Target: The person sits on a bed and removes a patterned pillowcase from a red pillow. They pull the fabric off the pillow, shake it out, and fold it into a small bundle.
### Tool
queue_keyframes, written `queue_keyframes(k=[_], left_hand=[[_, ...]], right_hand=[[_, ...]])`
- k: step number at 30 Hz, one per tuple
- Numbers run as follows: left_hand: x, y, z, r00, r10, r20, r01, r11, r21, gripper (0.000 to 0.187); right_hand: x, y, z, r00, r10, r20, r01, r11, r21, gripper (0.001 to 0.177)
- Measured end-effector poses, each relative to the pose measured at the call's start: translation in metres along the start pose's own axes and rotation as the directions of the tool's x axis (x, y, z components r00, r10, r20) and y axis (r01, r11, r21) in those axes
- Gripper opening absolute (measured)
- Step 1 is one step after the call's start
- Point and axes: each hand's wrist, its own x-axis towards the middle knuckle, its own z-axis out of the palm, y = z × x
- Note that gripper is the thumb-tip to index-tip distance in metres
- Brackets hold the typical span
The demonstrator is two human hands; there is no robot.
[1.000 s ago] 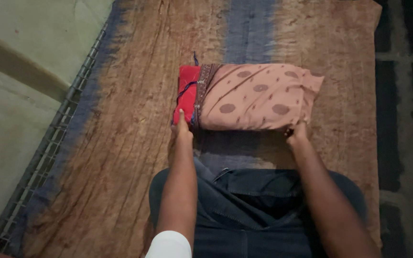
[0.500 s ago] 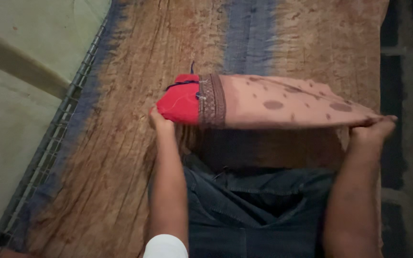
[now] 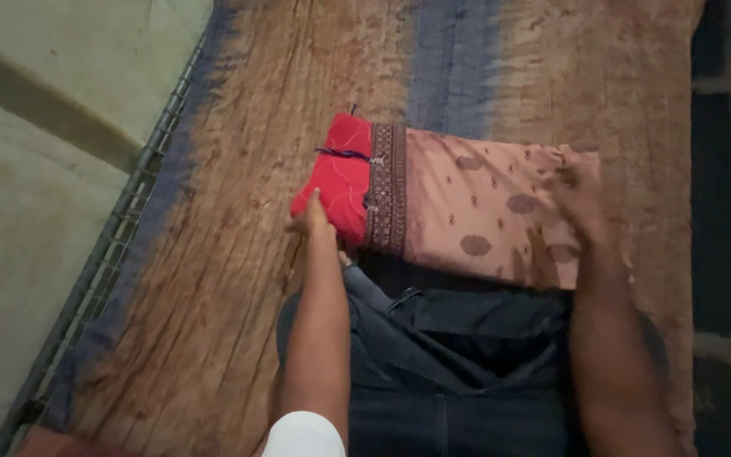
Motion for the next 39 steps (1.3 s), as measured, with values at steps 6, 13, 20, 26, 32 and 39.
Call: queue_keyframes(k=[6,13,20,26,32,39], left_hand=[[-0.004,-0.021,-0.002,0.772,-0.196,0.605,0.393,0.895,-0.211,0.085],[-0.011,-0.021,0.004,0.757,-0.255,0.602,0.355,0.933,-0.052,0.076],[-0.114,0.087,-0.041,0.579,0.454,0.678,-0.056,0.851,-0.523,0.055],[-0.095,0.081,-0.03,0.379,0.434,0.817,0.063,0.869,-0.491,0.057],[-0.023,-0.013,0.013,0.865,-0.045,0.5,0.004,0.997,0.083,0.051],[-0.047,0.01,-0.02,0.929,0.353,-0.111,-0.299,0.893,0.337,0.056]], right_hand=[[-0.009,0.048,0.061,0.963,0.169,0.208,-0.057,0.888,-0.457,0.059],[0.0,0.074,0.084,0.875,0.368,0.314,-0.418,0.902,0.108,0.068],[0.008,0.038,0.024,0.949,0.315,-0.028,-0.259,0.824,0.505,0.062],[0.0,-0.016,-0.019,0.981,0.038,-0.192,0.064,0.864,0.499,0.058],[-0.011,-0.034,0.0,0.924,-0.377,0.064,0.311,0.839,0.446,0.055],[-0.034,-0.012,0.052,0.615,0.314,0.724,-0.021,0.924,-0.383,0.052]])
